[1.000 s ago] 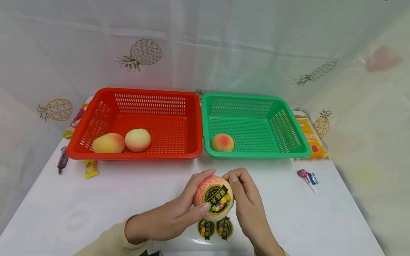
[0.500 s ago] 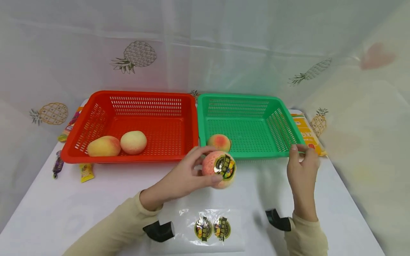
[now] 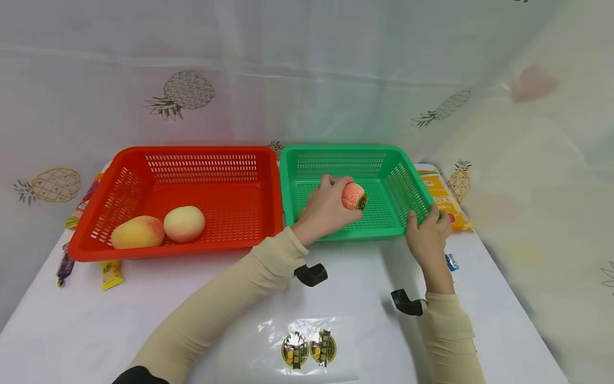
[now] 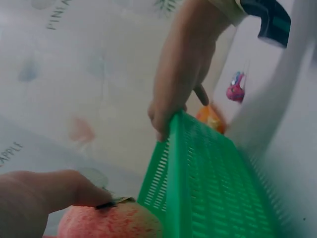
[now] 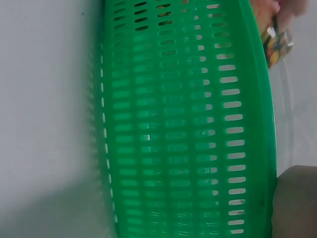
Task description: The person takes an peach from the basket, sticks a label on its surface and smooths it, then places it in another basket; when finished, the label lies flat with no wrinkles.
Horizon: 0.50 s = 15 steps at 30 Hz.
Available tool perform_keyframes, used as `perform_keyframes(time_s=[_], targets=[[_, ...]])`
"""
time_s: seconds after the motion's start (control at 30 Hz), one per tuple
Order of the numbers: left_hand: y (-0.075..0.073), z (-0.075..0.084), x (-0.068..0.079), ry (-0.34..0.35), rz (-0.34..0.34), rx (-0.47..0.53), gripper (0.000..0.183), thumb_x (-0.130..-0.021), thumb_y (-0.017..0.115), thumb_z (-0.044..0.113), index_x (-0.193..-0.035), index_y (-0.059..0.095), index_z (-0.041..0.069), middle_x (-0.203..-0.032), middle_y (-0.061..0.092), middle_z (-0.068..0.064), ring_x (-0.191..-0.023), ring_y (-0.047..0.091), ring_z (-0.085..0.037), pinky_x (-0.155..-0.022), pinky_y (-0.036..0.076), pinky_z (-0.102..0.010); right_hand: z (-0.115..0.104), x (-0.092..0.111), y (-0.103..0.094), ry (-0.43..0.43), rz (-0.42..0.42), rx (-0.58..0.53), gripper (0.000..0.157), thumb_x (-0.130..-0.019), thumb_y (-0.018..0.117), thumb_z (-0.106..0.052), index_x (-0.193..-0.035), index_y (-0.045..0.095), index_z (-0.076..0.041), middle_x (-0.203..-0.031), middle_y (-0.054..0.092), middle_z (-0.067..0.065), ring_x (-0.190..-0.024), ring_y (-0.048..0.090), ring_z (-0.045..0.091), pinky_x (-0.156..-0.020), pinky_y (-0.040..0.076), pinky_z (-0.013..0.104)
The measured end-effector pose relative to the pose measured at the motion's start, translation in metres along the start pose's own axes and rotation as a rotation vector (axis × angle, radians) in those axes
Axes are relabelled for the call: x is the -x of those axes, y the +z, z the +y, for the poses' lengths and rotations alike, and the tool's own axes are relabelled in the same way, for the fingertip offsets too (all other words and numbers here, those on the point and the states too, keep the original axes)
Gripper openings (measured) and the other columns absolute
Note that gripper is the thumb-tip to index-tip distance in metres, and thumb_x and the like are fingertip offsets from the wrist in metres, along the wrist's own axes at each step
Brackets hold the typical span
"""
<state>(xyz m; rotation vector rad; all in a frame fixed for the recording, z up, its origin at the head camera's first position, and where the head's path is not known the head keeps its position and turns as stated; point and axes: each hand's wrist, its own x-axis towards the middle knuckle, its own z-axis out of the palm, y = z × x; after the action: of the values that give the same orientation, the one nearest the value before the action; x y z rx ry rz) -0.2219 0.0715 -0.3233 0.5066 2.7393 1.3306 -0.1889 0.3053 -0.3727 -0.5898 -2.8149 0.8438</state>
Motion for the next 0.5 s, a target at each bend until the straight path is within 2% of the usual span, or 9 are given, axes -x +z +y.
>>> perform_keyframes(time_s=[0.07, 0.17, 0.3, 0.5], targets=[[0.005, 0.001, -0.006, -0.004, -0.031, -0.096, 0.060, -0.068, 0.066, 0.031, -0.124, 0.045, 0.025, -0.113, 0.041, -0.001, -0.079, 0.049, -0.012, -0.076, 0.033, -0.040, -0.001, 0.000, 0.002, -0.007, 0.006, -0.007, 0.069, -0.092, 0.023, -0.046, -0.141, 0.000, -0.002, -0.140, -0.003, 0.025, -0.125, 0.002, 0.042, -0.091, 0.020, 0.064], [0.015, 0.001, -0.016, 0.018, -0.095, -0.198, 0.060, -0.070, 0.067, 0.031, -0.125, 0.046, 0.023, -0.111, 0.043, -0.002, -0.079, 0.049, -0.010, -0.078, 0.024, -0.042, -0.001, 0.001, 0.002, -0.008, 0.021, -0.013, 0.068, -0.092, 0.024, -0.046, -0.141, 0.002, -0.003, -0.140, -0.001, 0.025, -0.125, 0.004, 0.041, -0.091, 0.020, 0.063], [0.026, -0.003, -0.024, 0.039, -0.171, -0.281, 0.061, -0.070, 0.070, 0.033, -0.125, 0.047, 0.020, -0.109, 0.046, -0.003, -0.086, 0.048, -0.014, -0.079, 0.025, -0.041, -0.001, 0.001, 0.002, -0.014, 0.031, -0.023, 0.067, -0.092, 0.024, -0.044, -0.141, 0.003, -0.003, -0.140, -0.001, 0.025, -0.124, 0.005, 0.041, -0.090, 0.020, 0.063], [0.037, -0.016, -0.031, 0.005, -0.249, -0.375, 0.065, -0.070, 0.072, 0.039, -0.126, 0.048, 0.018, -0.115, 0.049, -0.005, -0.101, 0.046, -0.020, -0.092, 0.026, -0.048, -0.001, 0.001, 0.002, -0.015, 0.035, -0.034, 0.066, -0.093, 0.025, -0.043, -0.141, 0.003, -0.003, -0.139, 0.000, 0.025, -0.123, 0.005, 0.040, -0.089, 0.021, 0.062]])
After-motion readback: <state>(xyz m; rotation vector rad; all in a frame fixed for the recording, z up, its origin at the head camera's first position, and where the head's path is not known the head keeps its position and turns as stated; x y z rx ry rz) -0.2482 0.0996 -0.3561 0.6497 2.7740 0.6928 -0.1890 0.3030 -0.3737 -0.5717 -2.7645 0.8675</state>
